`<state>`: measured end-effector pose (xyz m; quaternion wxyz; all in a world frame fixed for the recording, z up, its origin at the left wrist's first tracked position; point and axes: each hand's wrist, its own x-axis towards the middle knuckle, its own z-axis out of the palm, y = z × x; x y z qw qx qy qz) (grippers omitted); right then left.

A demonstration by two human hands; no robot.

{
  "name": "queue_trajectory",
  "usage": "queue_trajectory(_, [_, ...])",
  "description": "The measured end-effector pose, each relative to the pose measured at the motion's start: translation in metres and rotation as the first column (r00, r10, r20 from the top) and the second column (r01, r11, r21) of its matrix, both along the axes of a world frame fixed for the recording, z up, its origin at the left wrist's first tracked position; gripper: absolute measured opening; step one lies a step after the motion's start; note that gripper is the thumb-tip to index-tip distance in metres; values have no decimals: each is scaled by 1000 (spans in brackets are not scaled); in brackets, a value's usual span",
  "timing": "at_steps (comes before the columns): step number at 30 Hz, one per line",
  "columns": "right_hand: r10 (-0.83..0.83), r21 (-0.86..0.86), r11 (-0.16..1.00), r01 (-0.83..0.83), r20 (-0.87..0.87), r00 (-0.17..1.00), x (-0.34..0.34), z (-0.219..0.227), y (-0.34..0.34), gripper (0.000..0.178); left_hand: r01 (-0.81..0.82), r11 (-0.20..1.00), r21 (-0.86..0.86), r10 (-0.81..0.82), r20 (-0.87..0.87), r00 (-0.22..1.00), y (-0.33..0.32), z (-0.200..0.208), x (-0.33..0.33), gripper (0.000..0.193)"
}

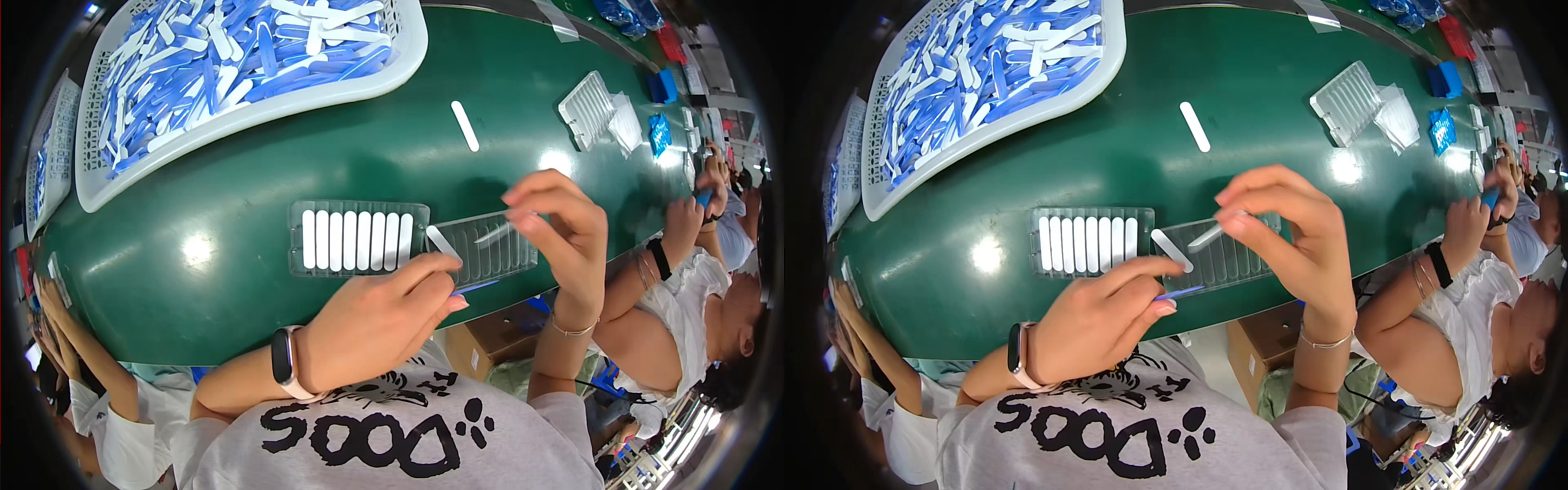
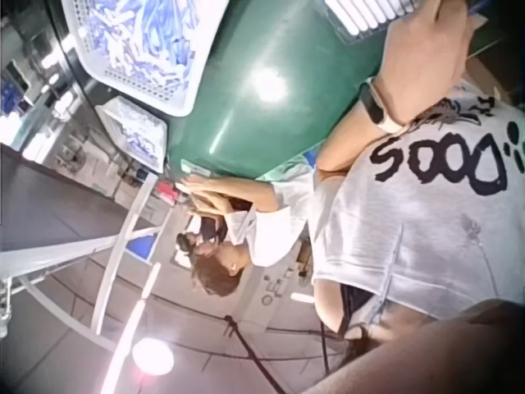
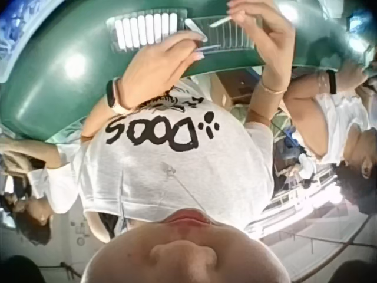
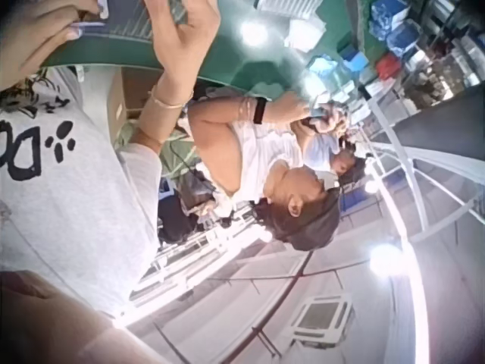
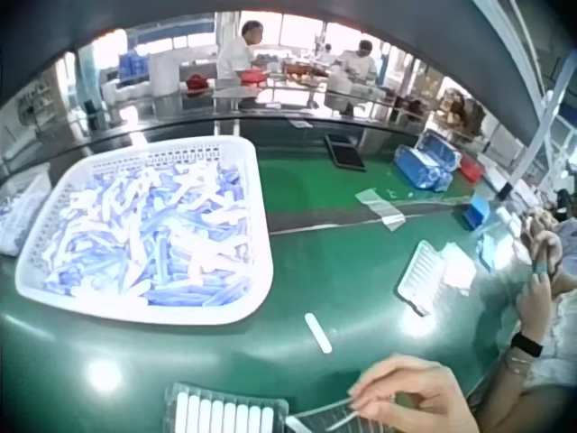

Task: The person removes protective film from strips by hand and places the strips into slots of plastic trays.

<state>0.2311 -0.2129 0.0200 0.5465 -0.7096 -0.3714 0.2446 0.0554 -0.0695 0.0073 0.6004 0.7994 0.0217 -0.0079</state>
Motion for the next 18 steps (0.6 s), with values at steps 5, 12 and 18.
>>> queue_trajectory(5, [178, -223, 967, -125, 233, 956, 6, -10, 4, 10, 4, 866, 501, -101, 166, 981, -2, -1, -1, 22])
queue_trajectory(12, [291, -478, 871, -110, 323, 900, -9, -6, 6, 26, 184, 651, 737, -382, 108, 918, -1, -10, -7, 17])
queue_trajectory(18, [397, -582, 790, -191, 248, 884, 2, -1, 11, 28, 318, 575, 754, -488, 4, 873, 10, -7, 1, 12])
